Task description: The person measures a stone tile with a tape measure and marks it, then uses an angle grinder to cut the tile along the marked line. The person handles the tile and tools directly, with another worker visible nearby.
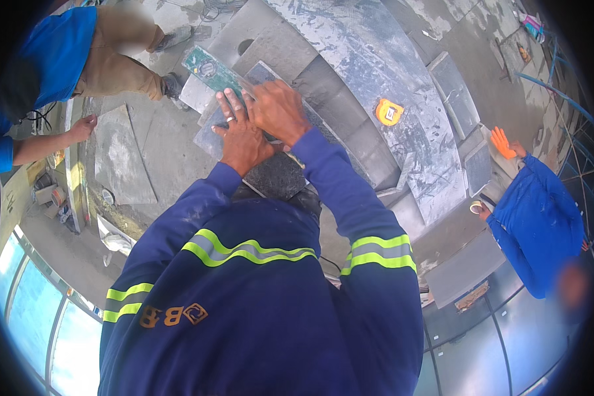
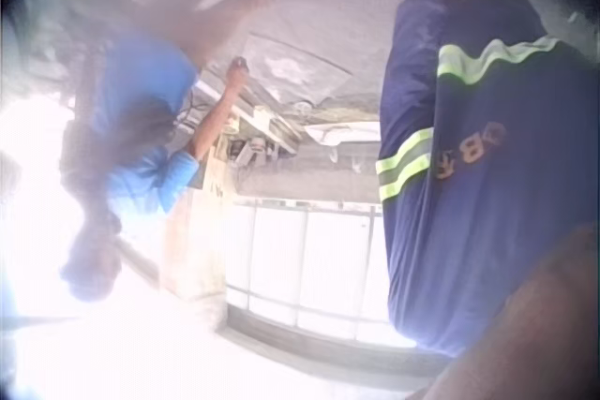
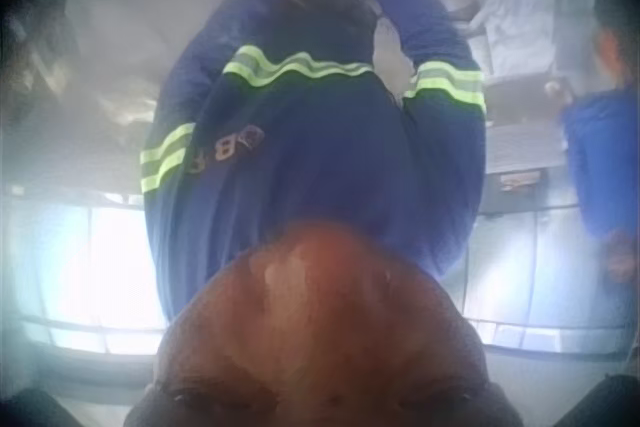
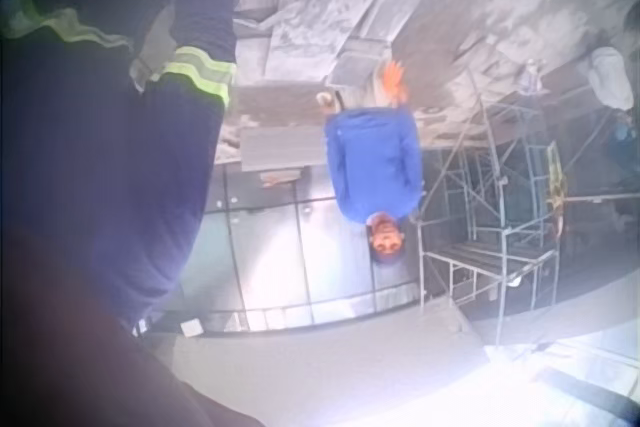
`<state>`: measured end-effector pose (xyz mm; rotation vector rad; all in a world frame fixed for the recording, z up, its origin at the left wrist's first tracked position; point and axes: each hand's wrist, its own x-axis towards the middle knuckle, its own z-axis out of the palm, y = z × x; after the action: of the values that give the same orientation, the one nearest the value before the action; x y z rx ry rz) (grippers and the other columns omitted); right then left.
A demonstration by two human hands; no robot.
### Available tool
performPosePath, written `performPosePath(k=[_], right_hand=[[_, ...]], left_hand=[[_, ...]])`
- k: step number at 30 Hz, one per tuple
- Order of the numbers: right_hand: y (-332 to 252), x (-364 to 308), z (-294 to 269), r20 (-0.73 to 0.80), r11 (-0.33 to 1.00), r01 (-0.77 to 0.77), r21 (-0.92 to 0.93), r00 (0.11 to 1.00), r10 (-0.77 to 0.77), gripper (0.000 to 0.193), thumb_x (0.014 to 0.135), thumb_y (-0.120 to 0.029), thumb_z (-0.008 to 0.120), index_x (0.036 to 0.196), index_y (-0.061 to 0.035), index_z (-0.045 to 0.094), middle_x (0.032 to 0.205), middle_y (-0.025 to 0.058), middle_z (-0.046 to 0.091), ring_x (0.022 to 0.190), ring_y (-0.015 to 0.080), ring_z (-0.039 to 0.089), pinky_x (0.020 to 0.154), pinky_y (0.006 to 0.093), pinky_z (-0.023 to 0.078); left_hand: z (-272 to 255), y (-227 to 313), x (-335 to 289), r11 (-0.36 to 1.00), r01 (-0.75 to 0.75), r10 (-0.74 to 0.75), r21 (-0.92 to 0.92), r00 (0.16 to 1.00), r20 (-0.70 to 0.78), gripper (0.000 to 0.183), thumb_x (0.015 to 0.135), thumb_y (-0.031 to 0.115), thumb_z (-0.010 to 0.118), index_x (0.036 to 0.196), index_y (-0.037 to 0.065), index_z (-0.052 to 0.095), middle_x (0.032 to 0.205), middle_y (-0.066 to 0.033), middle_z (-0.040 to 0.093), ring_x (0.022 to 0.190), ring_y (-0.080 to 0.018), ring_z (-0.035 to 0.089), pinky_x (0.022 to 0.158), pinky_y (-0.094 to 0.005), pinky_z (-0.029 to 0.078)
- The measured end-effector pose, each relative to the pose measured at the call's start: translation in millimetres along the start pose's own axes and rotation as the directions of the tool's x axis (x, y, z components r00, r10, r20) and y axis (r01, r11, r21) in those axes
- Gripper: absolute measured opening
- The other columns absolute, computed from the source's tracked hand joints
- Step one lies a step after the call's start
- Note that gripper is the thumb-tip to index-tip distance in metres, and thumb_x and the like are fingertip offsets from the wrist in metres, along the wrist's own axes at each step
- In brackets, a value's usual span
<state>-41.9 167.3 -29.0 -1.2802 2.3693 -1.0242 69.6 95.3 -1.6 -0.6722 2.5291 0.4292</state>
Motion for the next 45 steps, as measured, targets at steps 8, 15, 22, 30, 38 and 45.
performPosePath(k=[8,15,22,30,38,45], right_hand=[[7,2,7,-0.034,1.000,-0.013,0.011,0.999,0.013,0.014,0.082,-0.014,0.069,0.088,-0.0012,0.069,0.088,0.0170,0.069,0.085,0.0357,0.066,0.074,0.0470,0.055],[9,-37,-14,0.002,1.000,-0.022,0.014,1.000,0.022,0.016,0.079,-0.005,0.068,0.094,0.0007,0.071,0.086,0.0176,0.068,0.084,0.0382,0.067,0.075,0.0474,0.055],[14,-15,7,-0.048,1.000,0.028,-0.005,0.998,-0.028,0.015,0.081,-0.010,0.070,0.091,0.0006,0.071,0.088,0.0169,0.070,0.085,0.0369,0.067,0.075,0.0466,0.055],[11,-45,-6,-0.070,1.000,-0.008,0.011,0.997,0.009,0.015,0.081,-0.009,0.065,0.093,-0.0022,0.070,0.088,0.0165,0.070,0.086,0.0348,0.067,0.076,0.0475,0.056],[-13,-264,-135,-0.285,0.777,-0.630,0.014,0.742,0.607,0.021,0.088,-0.011,0.072,0.099,0.0067,0.071,0.091,0.0214,0.073,0.082,0.0380,0.070,0.078,0.0437,0.055],[72,-242,-76,-0.367,0.422,-0.486,0.765,0.210,0.906,0.037,0.083,-0.017,0.085,0.111,0.0022,0.069,0.096,0.0076,0.073,0.083,0.0153,0.069,0.057,0.0329,0.056]], left_hand=[[2,3,2,0.999,-0.003,0.001,0.041,0.999,0.044,0.150,0.063,0.082,0.079,0.161,-0.010,0.012,0.163,-0.0444,0.001,0.152,-0.0604,-0.011,0.092,-0.0872,0.037],[6,2,0,1.000,0.024,-0.024,0.006,1.000,0.011,0.153,0.061,0.084,0.078,0.162,-0.008,0.009,0.164,-0.0435,-0.001,0.153,-0.0592,-0.012,0.093,-0.0871,0.036],[13,-2,8,1.000,0.001,-0.001,0.029,1.000,-0.009,0.146,0.067,0.075,0.082,0.162,-0.006,0.006,0.163,-0.0450,-0.002,0.151,-0.0619,-0.013,0.091,-0.0882,0.036],[9,0,1,0.999,0.001,-0.003,0.052,0.999,0.043,0.156,0.060,0.083,0.081,0.163,-0.006,0.004,0.162,-0.0464,-0.002,0.151,-0.0613,-0.015,0.092,-0.0873,0.036],[9,-1,-7,1.000,-0.020,0.021,0.017,0.999,-0.043,0.163,0.056,0.092,0.074,0.160,-0.013,0.004,0.161,-0.0469,0.003,0.152,-0.0613,-0.007,0.090,-0.0875,0.037],[4,-2,-13,0.999,0.024,-0.026,-0.030,0.995,-0.092,0.163,0.050,0.090,0.077,0.163,-0.005,0.008,0.168,-0.0373,-0.001,0.157,-0.0522,-0.008,0.091,-0.0892,0.035]])
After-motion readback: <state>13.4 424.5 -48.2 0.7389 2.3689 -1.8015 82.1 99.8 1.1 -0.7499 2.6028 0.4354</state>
